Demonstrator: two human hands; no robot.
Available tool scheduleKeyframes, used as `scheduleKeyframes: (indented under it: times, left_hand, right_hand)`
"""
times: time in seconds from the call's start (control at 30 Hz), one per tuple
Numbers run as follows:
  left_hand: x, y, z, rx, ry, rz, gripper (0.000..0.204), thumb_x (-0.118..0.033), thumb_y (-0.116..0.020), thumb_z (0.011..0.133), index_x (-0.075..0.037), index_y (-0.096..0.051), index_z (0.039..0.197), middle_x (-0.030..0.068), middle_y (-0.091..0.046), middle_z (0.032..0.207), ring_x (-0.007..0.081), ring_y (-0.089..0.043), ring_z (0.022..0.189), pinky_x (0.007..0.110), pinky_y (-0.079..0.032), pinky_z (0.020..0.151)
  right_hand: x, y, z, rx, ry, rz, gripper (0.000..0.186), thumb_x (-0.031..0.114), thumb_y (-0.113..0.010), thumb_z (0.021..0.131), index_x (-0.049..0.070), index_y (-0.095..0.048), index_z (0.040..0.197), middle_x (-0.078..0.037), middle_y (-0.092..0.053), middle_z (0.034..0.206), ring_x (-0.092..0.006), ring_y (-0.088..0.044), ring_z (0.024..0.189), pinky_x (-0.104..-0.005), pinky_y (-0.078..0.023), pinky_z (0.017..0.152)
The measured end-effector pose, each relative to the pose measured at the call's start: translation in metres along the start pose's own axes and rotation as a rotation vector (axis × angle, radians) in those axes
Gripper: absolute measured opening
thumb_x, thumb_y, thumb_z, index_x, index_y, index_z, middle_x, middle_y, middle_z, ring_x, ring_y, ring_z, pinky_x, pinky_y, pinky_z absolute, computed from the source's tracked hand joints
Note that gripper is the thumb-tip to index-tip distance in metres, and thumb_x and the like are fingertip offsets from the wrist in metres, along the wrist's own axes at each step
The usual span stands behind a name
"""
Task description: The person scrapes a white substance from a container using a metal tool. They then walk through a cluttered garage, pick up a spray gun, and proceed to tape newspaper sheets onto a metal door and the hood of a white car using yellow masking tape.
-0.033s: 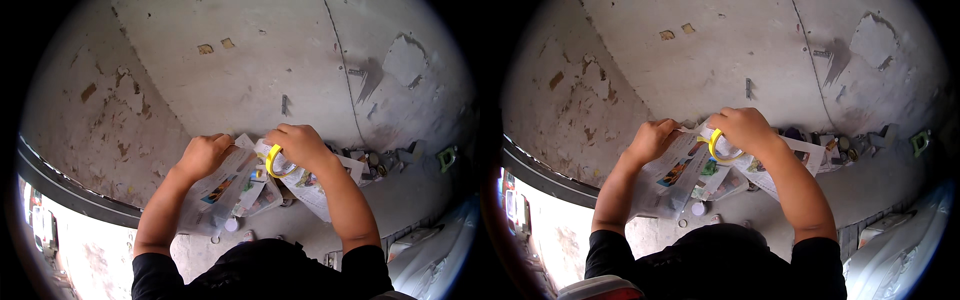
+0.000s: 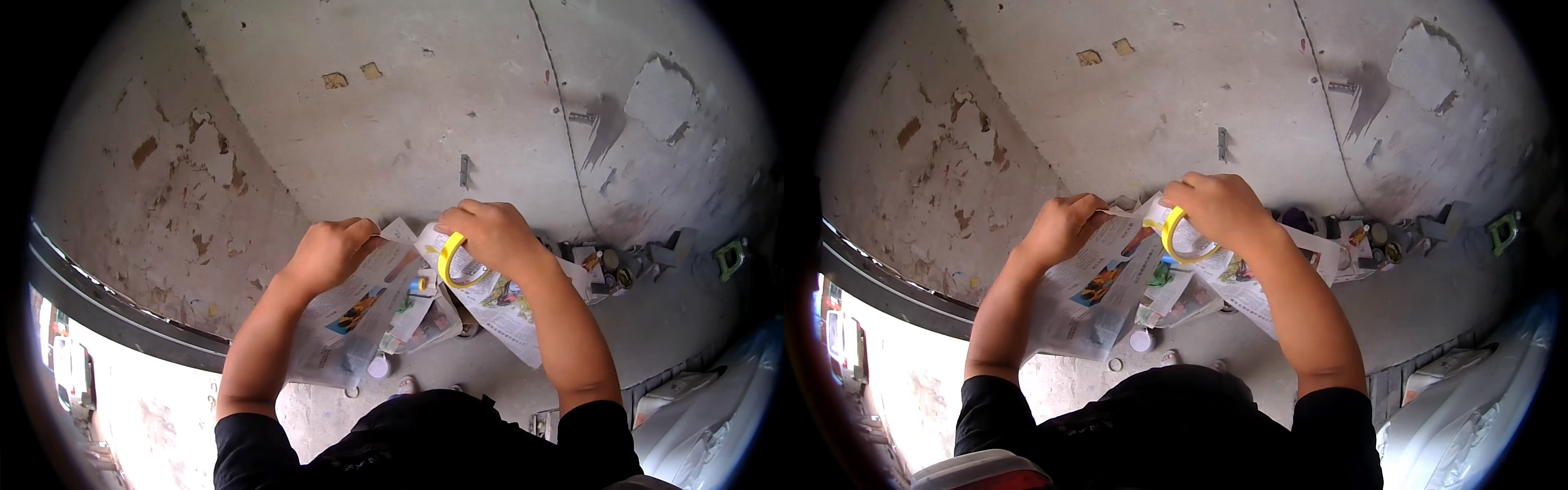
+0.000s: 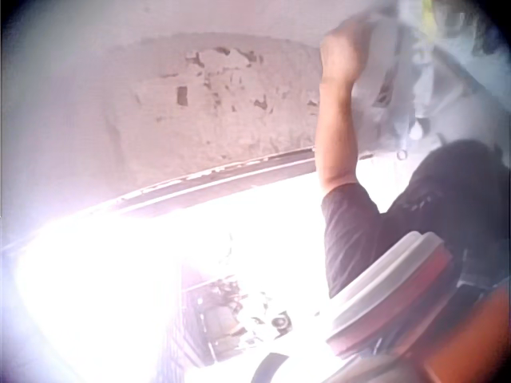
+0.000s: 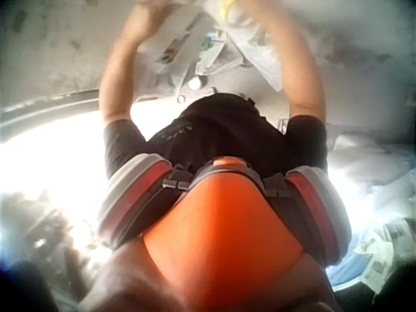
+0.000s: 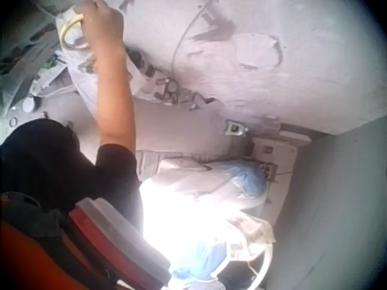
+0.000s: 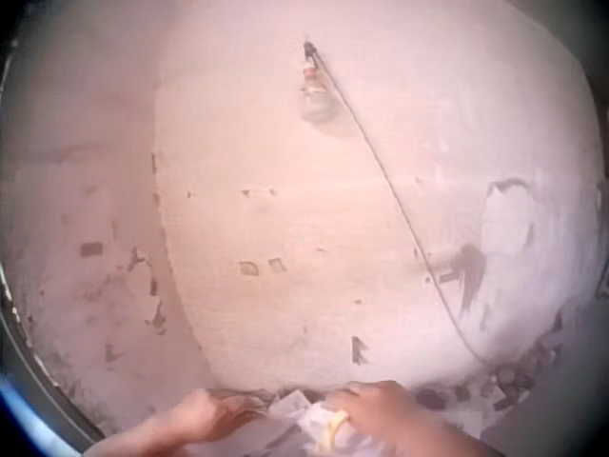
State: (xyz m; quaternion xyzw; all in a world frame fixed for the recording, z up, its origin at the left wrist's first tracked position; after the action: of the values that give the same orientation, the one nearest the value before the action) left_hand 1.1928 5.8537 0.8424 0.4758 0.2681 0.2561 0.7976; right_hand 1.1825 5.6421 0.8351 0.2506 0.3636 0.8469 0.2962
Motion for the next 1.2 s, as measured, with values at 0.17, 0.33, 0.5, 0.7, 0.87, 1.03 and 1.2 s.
scheduleKeyframes:
  times: [0.17, 0.33, 0.5, 0.7, 0.87, 1.03, 1.2]
  left_hand:
    - [0.04, 0.032, -0.029, -0.028, 0.31, -0.054, 0.018, -0.019, -0.063, 0.085, -0.002, -0.06, 0.086, 0.0179, -0.063, 0.076, 0.0331, -0.063, 0.068, 0.037, -0.049, 0.06]
    - [0.128, 0.069, -0.078, -0.207, 0.535, -0.061, 0.019, -0.016, -0.063, 0.087, 0.003, -0.057, 0.087, 0.013, -0.059, 0.066, 0.0058, -0.046, 0.061, 0.028, -0.044, 0.056]
    - [0.221, 0.091, -0.117, -0.165, 0.719, 0.141, 0.029, -0.026, -0.058, 0.089, 0.003, -0.058, 0.094, 0.0178, -0.061, 0.071, 0.021, -0.055, 0.061, 0.034, -0.045, 0.061]
    - [0.319, 0.062, -0.119, -0.115, 0.852, 0.284, 0.035, -0.031, -0.052, 0.091, 0.002, -0.058, 0.1, 0.0191, -0.065, 0.088, 0.0303, -0.063, 0.078, 0.038, -0.046, 0.069]
    - [0.388, -0.013, -0.114, -0.009, 1.007, 0.451, 0.037, -0.035, -0.047, 0.092, -0.003, -0.057, 0.108, 0.0202, -0.064, 0.102, 0.0397, -0.059, 0.095, 0.046, -0.046, 0.079]
    - [0.419, -0.108, -0.087, 0.112, 1.142, 0.45, 0.032, -0.034, -0.043, 0.094, -0.01, -0.056, 0.11, 0.019, -0.063, 0.102, 0.0397, -0.059, 0.099, 0.048, -0.047, 0.082]
    - [0.483, -0.184, -0.09, 0.194, 1.136, 0.472, 0.026, -0.03, -0.042, 0.095, -0.01, -0.053, 0.107, 0.0178, -0.064, 0.1, 0.0394, -0.06, 0.097, 0.049, -0.049, 0.079]
  right_hand:
    - [-0.058, 0.025, -0.038, -0.17, -0.262, 0.168, 0.01, 0.007, -0.064, 0.082, 0.002, -0.061, 0.089, -0.013, -0.062, 0.077, -0.0257, -0.059, 0.066, -0.0322, -0.047, 0.061]
    - [-0.143, 0.033, -0.137, -0.26, -0.682, 0.158, 0.01, 0.008, -0.061, 0.086, 0.001, -0.06, 0.093, -0.016, -0.06, 0.075, -0.0201, -0.055, 0.062, -0.0294, -0.043, 0.06]
    - [-0.218, 0.003, -0.266, -0.375, -0.947, 0.043, 0.016, 0.014, -0.057, 0.089, 0.0, -0.058, 0.095, -0.02, -0.058, 0.076, -0.025, -0.056, 0.067, -0.0326, -0.043, 0.064]
    - [-0.201, 0.034, -0.382, -0.374, -1.315, -0.105, 0.023, 0.02, -0.051, 0.093, -0.002, -0.059, 0.095, -0.013, -0.061, 0.081, -0.0233, -0.056, 0.071, -0.0319, -0.043, 0.067]
    - [-0.176, 0.05, -0.41, -0.328, -1.418, -0.211, 0.022, 0.02, -0.052, 0.093, -0.001, -0.056, 0.086, -0.008, -0.056, 0.073, -0.0157, -0.049, 0.064, -0.0299, -0.041, 0.061]
    - [-0.146, 0.045, -0.357, -0.326, -1.358, -0.163, 0.015, 0.013, -0.054, 0.093, 0.0, -0.055, 0.084, -0.003, -0.052, 0.071, -0.0096, -0.045, 0.065, -0.0247, -0.038, 0.06]
    - [-0.123, -0.009, -0.239, -0.134, -1.182, -0.216, 0.006, 0.002, -0.054, 0.088, 0.0, -0.059, 0.091, -0.006, -0.058, 0.077, -0.0118, -0.052, 0.069, -0.0231, -0.042, 0.064]
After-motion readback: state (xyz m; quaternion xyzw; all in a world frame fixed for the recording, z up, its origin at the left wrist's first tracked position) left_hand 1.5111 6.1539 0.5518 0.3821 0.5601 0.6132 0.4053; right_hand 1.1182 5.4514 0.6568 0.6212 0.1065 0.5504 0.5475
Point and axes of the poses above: each hand's wrist, its own z-axis towards the middle knuckle, its own y-axis out of the back of the hand, x = y × z, the point moved 5 cm from there along z, towards the middle knuckle
